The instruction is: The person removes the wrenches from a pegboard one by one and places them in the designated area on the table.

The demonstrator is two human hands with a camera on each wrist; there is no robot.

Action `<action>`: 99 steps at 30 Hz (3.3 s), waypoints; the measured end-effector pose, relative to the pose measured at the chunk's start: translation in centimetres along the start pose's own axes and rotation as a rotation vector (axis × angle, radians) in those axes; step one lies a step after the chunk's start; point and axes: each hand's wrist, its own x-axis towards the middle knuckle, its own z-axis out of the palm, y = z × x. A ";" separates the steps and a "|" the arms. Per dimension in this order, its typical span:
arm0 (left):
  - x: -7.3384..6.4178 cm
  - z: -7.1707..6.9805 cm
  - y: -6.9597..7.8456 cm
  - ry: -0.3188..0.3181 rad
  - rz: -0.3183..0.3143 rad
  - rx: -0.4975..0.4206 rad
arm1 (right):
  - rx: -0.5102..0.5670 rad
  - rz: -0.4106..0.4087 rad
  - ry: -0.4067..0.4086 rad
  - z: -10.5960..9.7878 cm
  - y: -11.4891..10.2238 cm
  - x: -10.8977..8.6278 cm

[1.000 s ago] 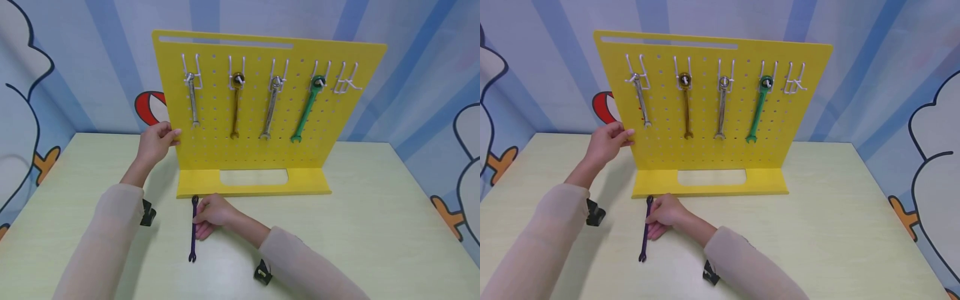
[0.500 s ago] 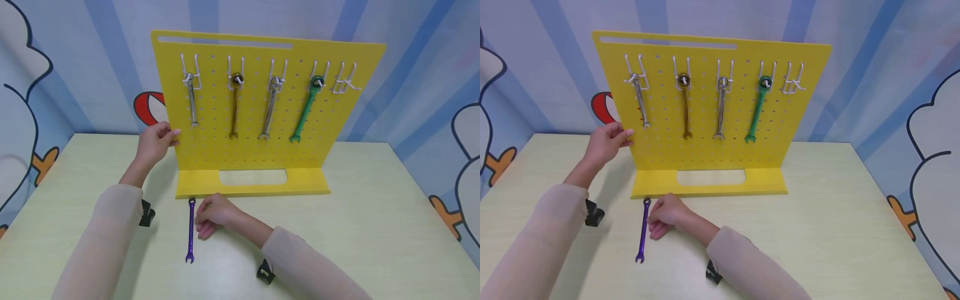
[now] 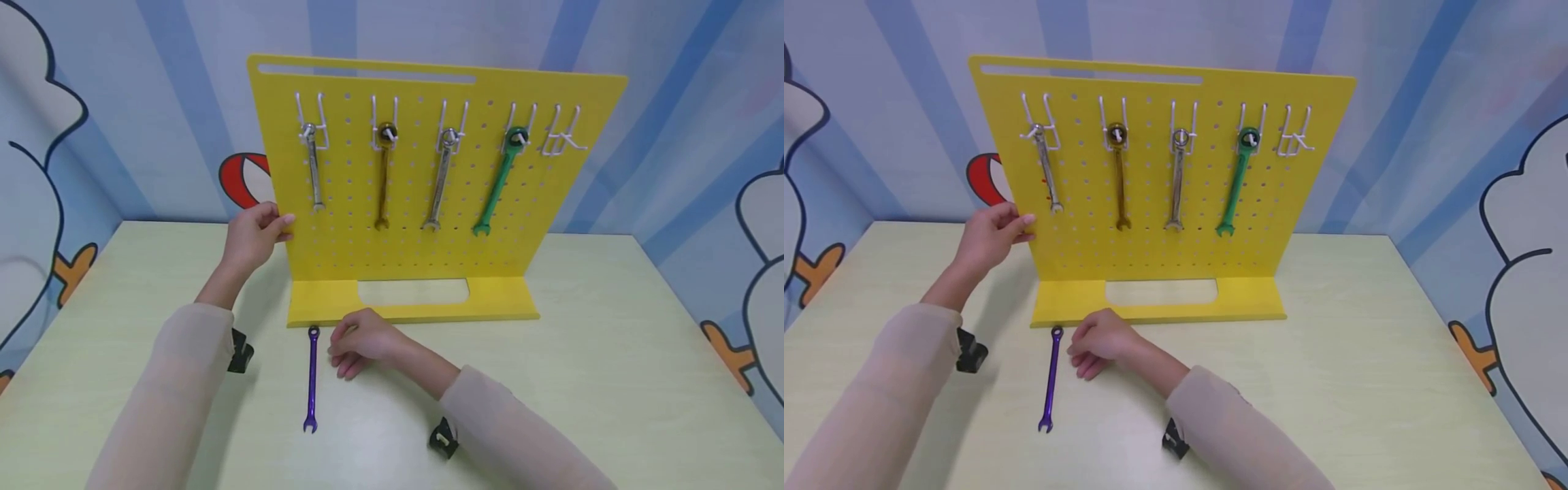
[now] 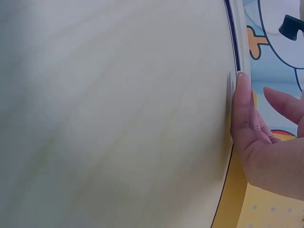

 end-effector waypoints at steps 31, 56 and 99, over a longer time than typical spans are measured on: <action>-0.2 -0.1 0.2 -0.006 0.005 0.003 | -0.052 -0.075 0.063 -6.0 -1.8 -1.5; 0.1 0.0 0.2 -0.009 0.014 -0.012 | -0.081 -0.087 0.113 -9.6 -2.6 -2.8; 0.1 0.1 -0.1 -0.007 -0.005 -0.019 | 0.032 -0.227 0.324 -16.5 -6.3 -8.3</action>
